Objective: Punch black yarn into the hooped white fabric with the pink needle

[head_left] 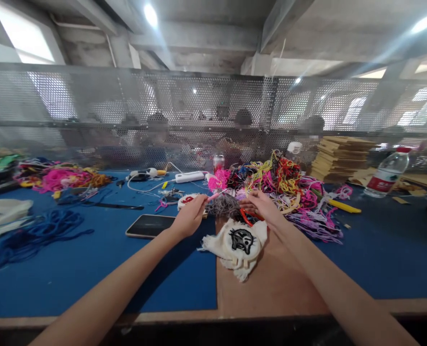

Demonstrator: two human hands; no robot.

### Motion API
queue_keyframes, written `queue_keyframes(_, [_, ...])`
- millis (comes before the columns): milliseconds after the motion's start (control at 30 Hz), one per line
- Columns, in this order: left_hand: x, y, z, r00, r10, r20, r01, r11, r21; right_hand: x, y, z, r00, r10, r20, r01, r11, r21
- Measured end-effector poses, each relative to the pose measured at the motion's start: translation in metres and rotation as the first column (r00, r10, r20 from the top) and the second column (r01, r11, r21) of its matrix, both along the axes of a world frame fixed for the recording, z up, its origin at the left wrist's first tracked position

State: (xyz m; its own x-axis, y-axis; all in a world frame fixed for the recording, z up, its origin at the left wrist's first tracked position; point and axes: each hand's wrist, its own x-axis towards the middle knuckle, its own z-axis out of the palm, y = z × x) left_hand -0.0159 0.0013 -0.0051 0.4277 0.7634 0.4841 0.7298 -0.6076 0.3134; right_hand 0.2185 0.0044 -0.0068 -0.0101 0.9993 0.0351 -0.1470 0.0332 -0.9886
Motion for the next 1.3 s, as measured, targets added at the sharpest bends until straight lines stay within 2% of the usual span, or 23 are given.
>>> queue_keyframes(67, [0.002, -0.005, 0.004, 0.998, -0.007, -0.055, 0.008, 1.0, 0.016, -0.003, -0.001, -0.005, 0.994, -0.033, 0.102, 0.019, 0.99, 0.137])
queue_keyframes(167, [0.003, -0.01, 0.009, 0.991, 0.054, -0.126, -0.048, 0.998, 0.051, -0.006, -0.003, -0.011, 0.937, -0.146, 0.316, 0.007, 0.916, 0.402])
queue_keyframes(267, [0.005, -0.014, 0.012, 0.969, 0.166, -0.182, -0.148, 0.983, 0.105, -0.009, -0.009, -0.014, 0.847, -0.236, 0.476, -0.042, 0.863, 0.503])
queue_keyframes(367, [0.008, -0.016, 0.01, 0.95, 0.239, -0.201, -0.218, 0.968, 0.122, -0.014, -0.014, -0.017, 0.775, -0.271, 0.571, -0.085, 0.85, 0.519])
queue_keyframes(433, [0.01, -0.016, 0.007, 0.951, 0.234, -0.202, -0.216, 0.97, 0.107, -0.018, -0.016, -0.019, 0.775, -0.27, 0.572, -0.093, 0.846, 0.526])
queue_keyframes(500, [0.011, -0.015, 0.003, 0.966, 0.175, -0.19, -0.163, 0.984, 0.076, -0.023, -0.017, -0.021, 0.818, -0.25, 0.518, -0.089, 0.835, 0.543])
queue_keyframes(600, [0.012, -0.012, -0.002, 0.972, 0.088, -0.217, -0.075, 0.995, 0.068, -0.028, -0.018, -0.019, 0.916, -0.206, 0.345, -0.025, 0.827, 0.562])
queue_keyframes(700, [0.013, -0.013, -0.006, 0.941, 0.091, -0.326, -0.052, 0.991, 0.126, -0.028, -0.019, -0.012, 0.957, -0.174, 0.231, 0.027, 0.85, 0.526])
queue_keyframes(800, [0.015, -0.021, -0.007, 0.903, 0.098, -0.419, -0.032, 0.986, 0.163, -0.026, -0.022, -0.005, 0.939, -0.122, 0.323, -0.067, 0.854, 0.517])
queue_keyframes(867, [0.017, -0.028, -0.007, 0.866, 0.045, -0.498, 0.012, 0.994, 0.111, -0.023, -0.025, -0.002, 0.9, -0.149, 0.409, -0.122, 0.816, 0.565])
queue_keyframes(900, [0.018, -0.031, -0.005, 0.858, 0.021, -0.513, 0.023, 0.996, 0.081, -0.021, -0.026, -0.002, 0.888, -0.193, 0.417, -0.111, 0.79, 0.603])
queue_keyframes(967, [0.019, -0.035, -0.003, 0.854, 0.001, -0.52, 0.04, 0.997, 0.068, -0.017, -0.027, -0.003, 0.854, -0.268, 0.447, -0.112, 0.743, 0.66])
queue_keyframes(1067, [0.018, -0.038, 0.0, 0.87, -0.02, -0.492, 0.058, 0.996, 0.061, -0.01, -0.028, -0.005, 0.802, -0.314, 0.508, -0.17, 0.695, 0.698])
queue_keyframes(1300, [0.014, -0.039, -0.007, 0.889, -0.114, -0.444, 0.113, 0.993, -0.03, -0.008, -0.041, -0.008, 0.846, -0.249, 0.472, -0.164, 0.721, 0.674])
